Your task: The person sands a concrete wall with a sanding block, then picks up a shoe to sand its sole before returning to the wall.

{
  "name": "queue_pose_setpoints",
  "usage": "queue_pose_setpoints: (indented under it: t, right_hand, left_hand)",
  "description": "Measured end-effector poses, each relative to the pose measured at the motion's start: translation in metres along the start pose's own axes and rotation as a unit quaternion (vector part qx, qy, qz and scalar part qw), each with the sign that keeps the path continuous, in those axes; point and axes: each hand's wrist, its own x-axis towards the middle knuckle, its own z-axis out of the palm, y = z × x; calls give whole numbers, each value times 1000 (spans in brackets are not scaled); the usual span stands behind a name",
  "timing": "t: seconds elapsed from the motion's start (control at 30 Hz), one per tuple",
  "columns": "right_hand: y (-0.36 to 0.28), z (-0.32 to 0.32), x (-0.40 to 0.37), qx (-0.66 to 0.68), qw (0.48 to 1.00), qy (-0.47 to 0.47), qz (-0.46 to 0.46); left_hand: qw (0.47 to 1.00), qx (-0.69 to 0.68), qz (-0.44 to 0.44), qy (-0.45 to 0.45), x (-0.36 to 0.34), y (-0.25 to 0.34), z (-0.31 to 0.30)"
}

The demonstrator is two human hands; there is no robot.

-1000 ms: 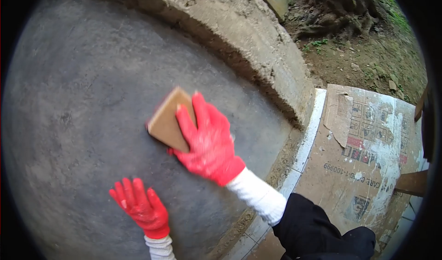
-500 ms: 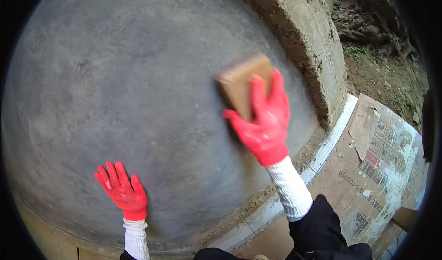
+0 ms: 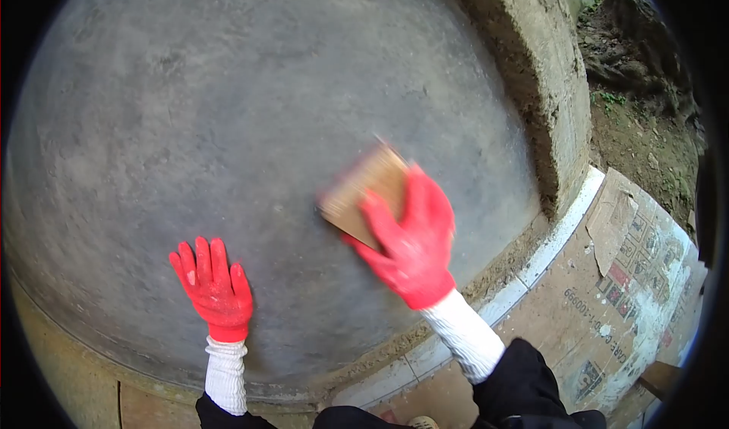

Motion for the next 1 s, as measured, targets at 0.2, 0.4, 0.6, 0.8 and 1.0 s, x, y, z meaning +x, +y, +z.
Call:
queue_pose_setpoints:
  t: [0.2, 0.4, 0.6, 0.8, 1.0]
  right_hand:
    - [-22, 17, -25, 33, 996, 26, 75]
    - [20, 38, -238, -6, 999, -18, 28]
    - [-69, 22, 15, 50, 999, 0, -8]
    - [-60, 40, -77, 21, 995, 39, 85]
    - [-27, 66, -308, -71, 985, -54, 147]
  left_hand:
    - [1000, 10, 2, -4, 0, 1, -4]
    - [1000, -11, -15, 3, -6, 3, -5]
    - [999, -33, -15, 7, -1, 3, -7]
    - [992, -116, -39, 22, -38, 20, -32]
    - [956, -205, -188, -93, -155, 72, -79]
